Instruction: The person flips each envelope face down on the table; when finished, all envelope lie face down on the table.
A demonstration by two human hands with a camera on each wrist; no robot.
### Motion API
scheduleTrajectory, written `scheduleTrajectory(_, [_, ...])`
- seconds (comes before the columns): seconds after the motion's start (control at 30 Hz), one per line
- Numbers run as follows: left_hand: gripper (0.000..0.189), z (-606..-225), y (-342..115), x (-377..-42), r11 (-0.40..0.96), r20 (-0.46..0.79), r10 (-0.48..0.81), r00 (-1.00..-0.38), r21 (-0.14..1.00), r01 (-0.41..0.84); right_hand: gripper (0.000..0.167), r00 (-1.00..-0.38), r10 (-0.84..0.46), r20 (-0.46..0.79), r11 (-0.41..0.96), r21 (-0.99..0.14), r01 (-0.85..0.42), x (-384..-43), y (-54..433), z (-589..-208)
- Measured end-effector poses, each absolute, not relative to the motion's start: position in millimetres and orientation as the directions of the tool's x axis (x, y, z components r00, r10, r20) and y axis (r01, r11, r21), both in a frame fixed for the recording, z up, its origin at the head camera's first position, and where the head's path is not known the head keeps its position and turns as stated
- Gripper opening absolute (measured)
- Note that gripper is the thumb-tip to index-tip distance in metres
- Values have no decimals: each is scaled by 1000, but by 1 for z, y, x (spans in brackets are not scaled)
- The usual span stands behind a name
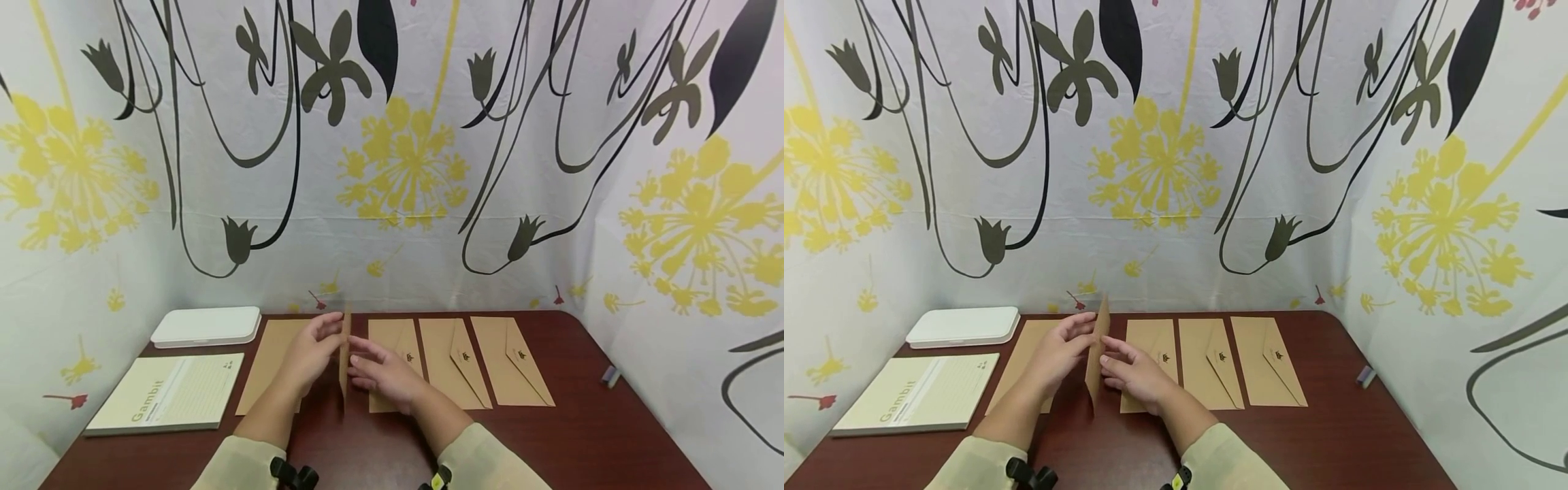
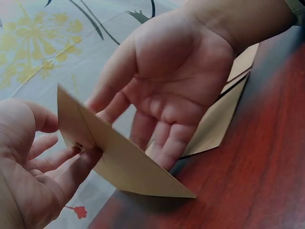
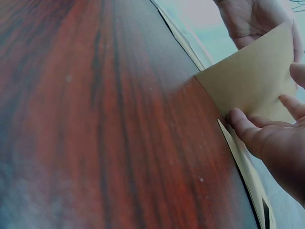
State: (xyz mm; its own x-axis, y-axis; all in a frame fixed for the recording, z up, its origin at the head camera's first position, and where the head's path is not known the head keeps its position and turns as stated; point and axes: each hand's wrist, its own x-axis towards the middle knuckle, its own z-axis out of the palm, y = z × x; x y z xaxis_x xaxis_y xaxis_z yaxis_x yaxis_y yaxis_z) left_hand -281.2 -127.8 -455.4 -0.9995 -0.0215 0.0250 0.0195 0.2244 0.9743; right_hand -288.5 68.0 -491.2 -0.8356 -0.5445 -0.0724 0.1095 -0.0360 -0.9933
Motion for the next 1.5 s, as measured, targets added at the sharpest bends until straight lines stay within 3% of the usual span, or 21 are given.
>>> scheduleTrajectory(0.3, [61, -449, -151, -284, 266, -12, -26, -1000, 964, -19, 68, -864, -492, -103, -76, -984, 160, -290, 68, -491])
scheduleTrajectory(0.53, [69, -454, -162, -285, 322, -71, -38, -997, 943, -79, 66, -881, -457, -121, -95, -978, 184, -293, 71, -491])
scheduleTrajectory(1.03, [60, -477, -168, -297, 536, -59, -82, -995, 839, -94, 67, -896, -429, -116, -68, -985, 161, -293, 74, -488])
scheduleTrajectory(1.5, [63, -475, -166, -293, 609, -69, -74, -995, 787, -99, 65, -901, -421, -103, -49, -990, 136, -293, 74, -487])
